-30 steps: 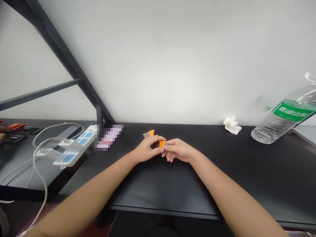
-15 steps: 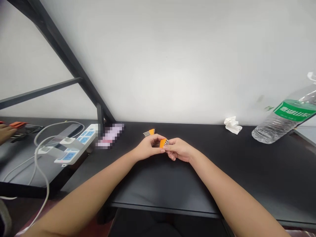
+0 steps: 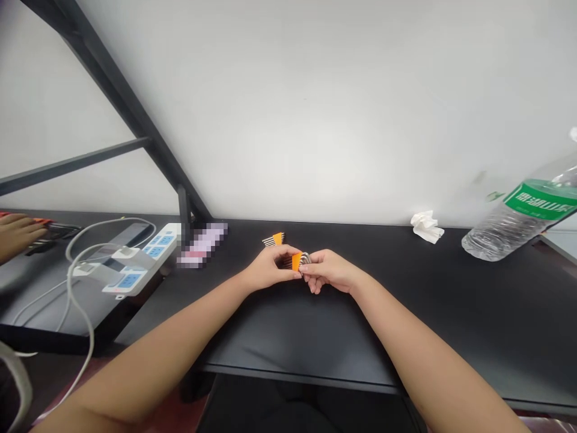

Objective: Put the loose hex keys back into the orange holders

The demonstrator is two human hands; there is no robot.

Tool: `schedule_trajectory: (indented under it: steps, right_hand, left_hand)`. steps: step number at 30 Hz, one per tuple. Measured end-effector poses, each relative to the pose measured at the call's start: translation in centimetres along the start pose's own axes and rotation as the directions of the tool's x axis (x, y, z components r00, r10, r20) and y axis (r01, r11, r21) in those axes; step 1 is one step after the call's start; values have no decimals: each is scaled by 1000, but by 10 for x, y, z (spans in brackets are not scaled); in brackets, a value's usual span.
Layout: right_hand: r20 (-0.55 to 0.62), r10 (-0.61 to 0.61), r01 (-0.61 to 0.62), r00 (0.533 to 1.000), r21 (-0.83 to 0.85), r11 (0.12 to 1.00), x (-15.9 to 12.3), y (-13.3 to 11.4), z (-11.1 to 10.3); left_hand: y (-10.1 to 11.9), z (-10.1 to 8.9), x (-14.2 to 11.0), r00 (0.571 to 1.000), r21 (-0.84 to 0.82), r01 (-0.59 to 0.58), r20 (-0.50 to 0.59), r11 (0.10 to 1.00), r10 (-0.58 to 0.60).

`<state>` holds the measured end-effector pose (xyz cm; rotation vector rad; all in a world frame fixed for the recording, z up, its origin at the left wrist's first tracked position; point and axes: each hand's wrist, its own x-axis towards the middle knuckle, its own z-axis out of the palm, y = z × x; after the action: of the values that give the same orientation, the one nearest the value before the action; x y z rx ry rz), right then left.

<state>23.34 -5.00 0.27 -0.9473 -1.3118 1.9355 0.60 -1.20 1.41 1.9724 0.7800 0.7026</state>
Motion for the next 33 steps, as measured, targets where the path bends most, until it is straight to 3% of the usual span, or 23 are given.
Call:
schedule_trajectory:
  steps: [3, 8, 20, 29, 33]
  right_hand:
    - [30, 39, -39, 999, -3, 999, -1, -2, 1]
    - [-49, 44, -46, 998, -34, 998, 0, -3, 3]
    - [26, -83, 81, 996, 73, 994, 1, 2, 0]
    - [147, -96, 64, 985, 210, 976, 0, 3, 0]
    - [95, -118, 96, 988, 211, 973, 3, 7, 3]
  left_hand:
    - [2, -1, 0, 999, 81, -41, -7, 996, 41]
    - [7, -2, 0, 995, 191, -93, 38, 977, 87]
    - [14, 1, -3, 992, 114, -105, -57, 988, 112]
    - [6, -1, -2, 987, 75, -152, -40, 986, 155]
    - [6, 0, -2, 983, 107, -167, -53, 980, 173]
